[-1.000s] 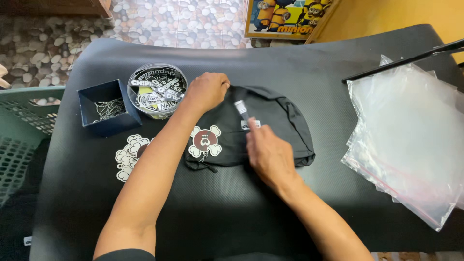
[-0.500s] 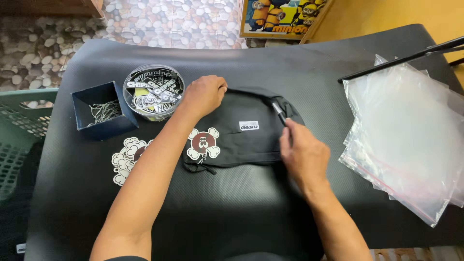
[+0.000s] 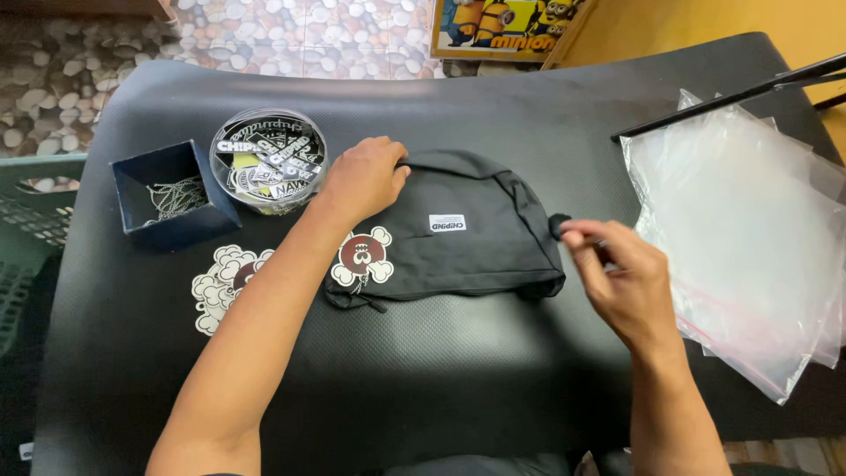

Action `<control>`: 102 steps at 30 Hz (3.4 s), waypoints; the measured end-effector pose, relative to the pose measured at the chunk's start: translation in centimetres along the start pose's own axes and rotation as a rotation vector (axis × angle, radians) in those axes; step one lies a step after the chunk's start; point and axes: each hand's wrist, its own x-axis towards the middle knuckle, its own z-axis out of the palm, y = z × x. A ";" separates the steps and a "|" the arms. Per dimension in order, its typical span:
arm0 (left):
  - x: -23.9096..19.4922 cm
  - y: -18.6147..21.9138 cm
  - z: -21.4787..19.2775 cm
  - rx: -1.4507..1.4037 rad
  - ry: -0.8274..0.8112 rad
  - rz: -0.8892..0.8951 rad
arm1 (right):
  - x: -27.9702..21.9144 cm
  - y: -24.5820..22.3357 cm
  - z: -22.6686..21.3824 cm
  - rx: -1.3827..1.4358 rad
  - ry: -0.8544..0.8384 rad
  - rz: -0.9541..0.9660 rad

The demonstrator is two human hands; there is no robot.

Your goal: The person attaches a chain to a cartoon bear keychain and places it on a black bag. They then use a brush to dust the bag before placing it into a clear plastic bag and sealing it.

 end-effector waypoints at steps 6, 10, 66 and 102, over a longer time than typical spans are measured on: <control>-3.3 -0.5 0.7 0.014 0.117 0.168 | -1.1 -1.0 1.8 0.360 -0.064 0.091; -7.9 0.2 0.9 0.111 0.277 0.184 | -0.4 -0.8 3.3 -0.188 0.101 -0.158; -20.5 5.1 0.4 0.333 0.167 -0.009 | -3.8 4.1 1.6 -0.585 -0.585 0.048; -18.4 7.9 0.4 -1.291 0.411 -0.606 | 12.4 3.5 1.5 -0.247 -0.145 -0.155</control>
